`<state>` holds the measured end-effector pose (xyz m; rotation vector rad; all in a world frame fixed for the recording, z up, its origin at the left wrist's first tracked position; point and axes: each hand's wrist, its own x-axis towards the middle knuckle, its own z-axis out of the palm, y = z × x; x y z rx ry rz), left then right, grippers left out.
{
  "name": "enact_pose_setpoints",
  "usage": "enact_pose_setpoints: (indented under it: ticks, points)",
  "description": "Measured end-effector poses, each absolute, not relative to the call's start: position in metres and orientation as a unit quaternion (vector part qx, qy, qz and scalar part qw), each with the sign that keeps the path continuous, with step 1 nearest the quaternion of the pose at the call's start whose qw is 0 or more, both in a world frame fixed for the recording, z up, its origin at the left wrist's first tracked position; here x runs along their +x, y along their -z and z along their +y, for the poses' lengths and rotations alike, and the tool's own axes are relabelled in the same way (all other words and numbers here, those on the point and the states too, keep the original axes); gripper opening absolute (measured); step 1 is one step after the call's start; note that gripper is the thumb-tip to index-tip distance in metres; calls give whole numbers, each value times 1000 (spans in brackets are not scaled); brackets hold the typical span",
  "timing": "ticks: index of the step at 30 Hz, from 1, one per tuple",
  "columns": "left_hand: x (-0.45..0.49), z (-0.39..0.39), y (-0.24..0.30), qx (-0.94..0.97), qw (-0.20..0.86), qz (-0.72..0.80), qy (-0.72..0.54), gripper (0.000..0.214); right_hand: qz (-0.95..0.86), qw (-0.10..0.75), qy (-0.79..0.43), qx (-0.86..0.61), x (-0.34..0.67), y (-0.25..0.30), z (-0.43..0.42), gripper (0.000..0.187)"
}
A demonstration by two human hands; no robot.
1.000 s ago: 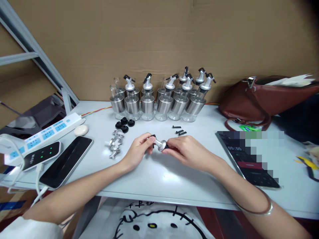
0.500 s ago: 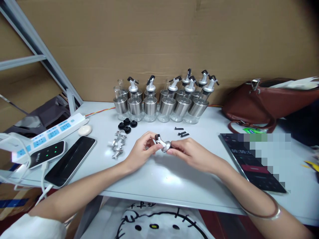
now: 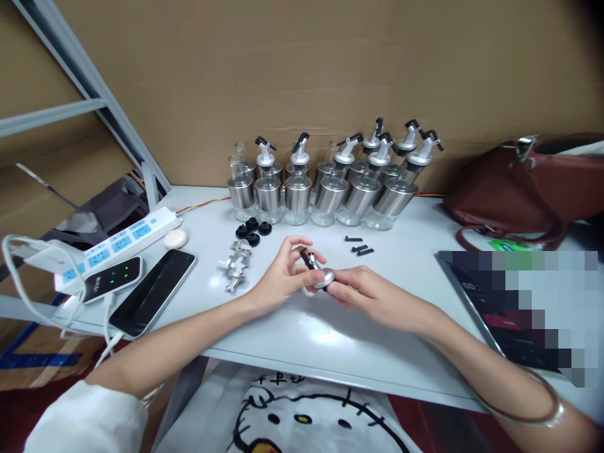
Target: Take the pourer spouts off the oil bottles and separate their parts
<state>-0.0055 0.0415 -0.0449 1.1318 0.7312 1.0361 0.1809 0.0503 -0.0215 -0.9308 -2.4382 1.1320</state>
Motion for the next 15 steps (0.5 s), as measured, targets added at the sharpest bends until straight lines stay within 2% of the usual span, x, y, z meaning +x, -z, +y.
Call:
enact_pose_setpoints:
  ticks: [5,10,15]
  points:
    - [-8,37,48,594,558,343,-467,36,-854,115,-368,-349,175,24,45,39]
    - [-13,34,48,675,508,337,-416,55,-875,132,-325,-334,171,23,41,28]
    - [-16,37,46,692,483,357,-399,58,-883,126,-301,-336,174,19,42,25]
